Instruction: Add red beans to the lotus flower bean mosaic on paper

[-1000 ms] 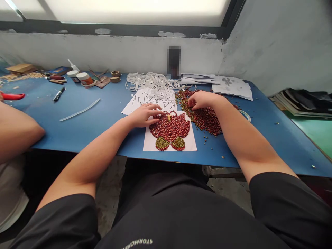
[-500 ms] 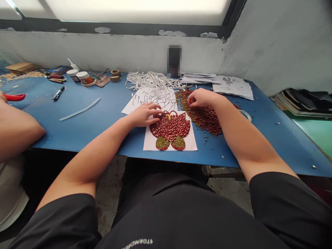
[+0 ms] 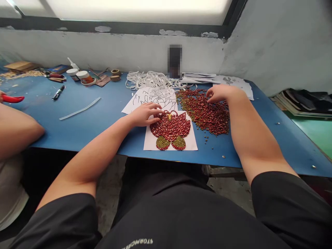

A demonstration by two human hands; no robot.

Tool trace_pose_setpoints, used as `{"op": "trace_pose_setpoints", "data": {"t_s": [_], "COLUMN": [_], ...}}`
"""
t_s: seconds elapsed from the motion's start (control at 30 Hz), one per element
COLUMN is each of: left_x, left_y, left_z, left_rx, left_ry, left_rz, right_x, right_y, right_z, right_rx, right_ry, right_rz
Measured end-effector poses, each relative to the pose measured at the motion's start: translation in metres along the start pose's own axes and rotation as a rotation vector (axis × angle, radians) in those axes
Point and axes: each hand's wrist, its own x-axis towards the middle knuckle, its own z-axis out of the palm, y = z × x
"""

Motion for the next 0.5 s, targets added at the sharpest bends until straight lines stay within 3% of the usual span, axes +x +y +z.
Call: {"op": "trace_pose_setpoints", "data": {"t_s": [0.23,0.37,0.5], "left_x": [0.001,0.001,0.0], "left_y": [0.0,-0.001,-0.001], "left_z": [0.0,0.001,0.001], "left_rx": [-0.002,0.004,0.008], "left_ry": [-0.008,-0.016,-0.008], "left_rz": [-0.003,-0.002,-0.004], "right_x": [0.011,0.018,0.02], "right_y": [0.028,0.029,0.018], "right_z": [0.021,0.028,0.028], "right_rx": [0.056,0.022,0.005], "right_ry": [-0.016,0.042,0.156], "right_rz": [0.107,0.133,0.057]}}
